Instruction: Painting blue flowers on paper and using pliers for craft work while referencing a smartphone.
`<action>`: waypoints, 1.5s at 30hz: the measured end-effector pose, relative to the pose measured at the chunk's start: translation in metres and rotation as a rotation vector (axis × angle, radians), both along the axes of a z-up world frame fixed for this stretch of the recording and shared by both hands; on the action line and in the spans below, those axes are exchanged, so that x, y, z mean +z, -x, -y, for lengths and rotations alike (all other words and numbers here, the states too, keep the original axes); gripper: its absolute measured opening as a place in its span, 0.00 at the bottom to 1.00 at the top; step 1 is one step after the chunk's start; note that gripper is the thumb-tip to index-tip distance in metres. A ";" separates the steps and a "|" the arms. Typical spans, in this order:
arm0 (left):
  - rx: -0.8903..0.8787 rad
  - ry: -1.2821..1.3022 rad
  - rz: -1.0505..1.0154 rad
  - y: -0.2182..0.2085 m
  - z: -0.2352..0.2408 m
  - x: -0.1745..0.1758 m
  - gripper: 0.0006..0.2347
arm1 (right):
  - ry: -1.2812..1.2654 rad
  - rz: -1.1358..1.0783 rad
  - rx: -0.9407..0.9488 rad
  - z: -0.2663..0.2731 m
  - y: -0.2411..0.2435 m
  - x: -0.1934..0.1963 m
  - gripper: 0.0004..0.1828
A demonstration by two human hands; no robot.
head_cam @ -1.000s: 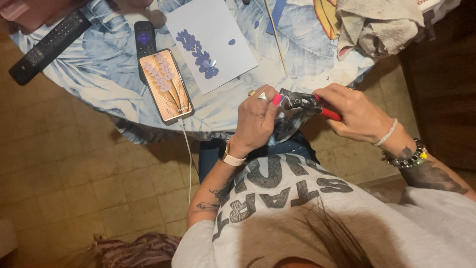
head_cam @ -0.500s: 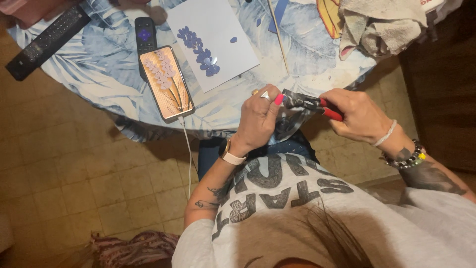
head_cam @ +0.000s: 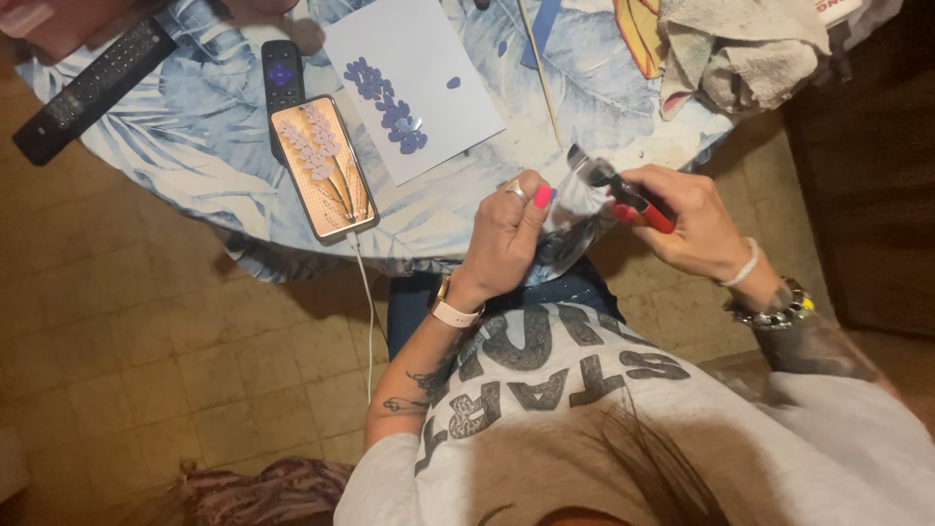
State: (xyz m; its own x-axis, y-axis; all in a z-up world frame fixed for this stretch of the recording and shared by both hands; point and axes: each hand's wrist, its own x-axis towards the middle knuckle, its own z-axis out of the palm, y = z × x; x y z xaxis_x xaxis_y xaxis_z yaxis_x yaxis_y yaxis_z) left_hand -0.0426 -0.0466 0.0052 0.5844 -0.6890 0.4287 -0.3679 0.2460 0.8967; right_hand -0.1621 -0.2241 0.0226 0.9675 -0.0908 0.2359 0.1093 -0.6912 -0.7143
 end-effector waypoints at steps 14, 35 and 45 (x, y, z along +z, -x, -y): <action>-0.026 -0.014 -0.133 0.004 0.004 0.002 0.11 | -0.761 0.192 0.252 -0.036 -0.022 0.009 0.12; 0.131 0.022 0.050 -0.010 0.003 0.010 0.12 | -0.210 0.094 0.143 0.011 -0.007 0.003 0.14; 0.015 -0.122 0.253 -0.016 -0.007 0.028 0.11 | 0.338 -0.230 0.350 0.031 -0.017 0.027 0.27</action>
